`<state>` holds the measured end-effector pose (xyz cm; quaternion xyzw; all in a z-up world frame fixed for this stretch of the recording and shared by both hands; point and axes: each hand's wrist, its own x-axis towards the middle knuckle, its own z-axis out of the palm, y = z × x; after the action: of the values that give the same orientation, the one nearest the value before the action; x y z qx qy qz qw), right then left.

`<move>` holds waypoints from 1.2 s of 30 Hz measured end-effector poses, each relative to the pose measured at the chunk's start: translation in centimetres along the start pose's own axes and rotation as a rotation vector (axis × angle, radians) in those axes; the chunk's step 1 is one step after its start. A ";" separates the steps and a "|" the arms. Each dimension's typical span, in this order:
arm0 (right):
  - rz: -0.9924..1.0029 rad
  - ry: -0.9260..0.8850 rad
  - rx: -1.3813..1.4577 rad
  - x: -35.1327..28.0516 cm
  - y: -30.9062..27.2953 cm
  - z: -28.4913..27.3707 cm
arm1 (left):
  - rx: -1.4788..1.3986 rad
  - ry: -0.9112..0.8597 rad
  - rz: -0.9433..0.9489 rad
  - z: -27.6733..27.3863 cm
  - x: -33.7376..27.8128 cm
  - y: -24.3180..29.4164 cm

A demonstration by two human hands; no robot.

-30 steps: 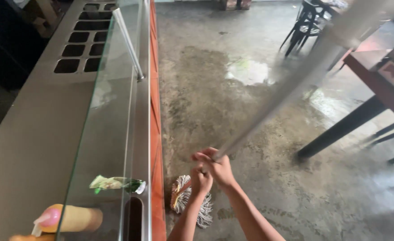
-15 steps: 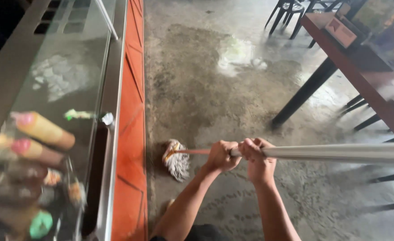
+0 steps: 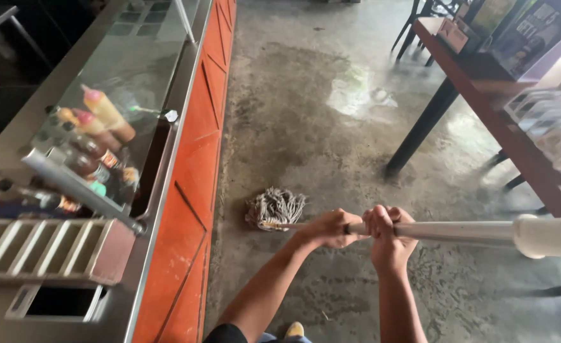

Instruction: Mopping the floor in a restaurant bar area after applying cleaning solution.

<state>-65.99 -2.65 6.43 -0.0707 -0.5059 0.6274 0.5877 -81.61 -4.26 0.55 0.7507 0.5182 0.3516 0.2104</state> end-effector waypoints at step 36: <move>0.066 -0.532 -0.585 -52.1 -39.9 -9.4 | -0.116 0.385 -0.179 41.3 -32.9 40.9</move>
<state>-17.38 -47.76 4.24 -0.0861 -0.7953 0.4719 0.3706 -32.14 -48.05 -9.22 0.6073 0.5923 0.4977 0.1807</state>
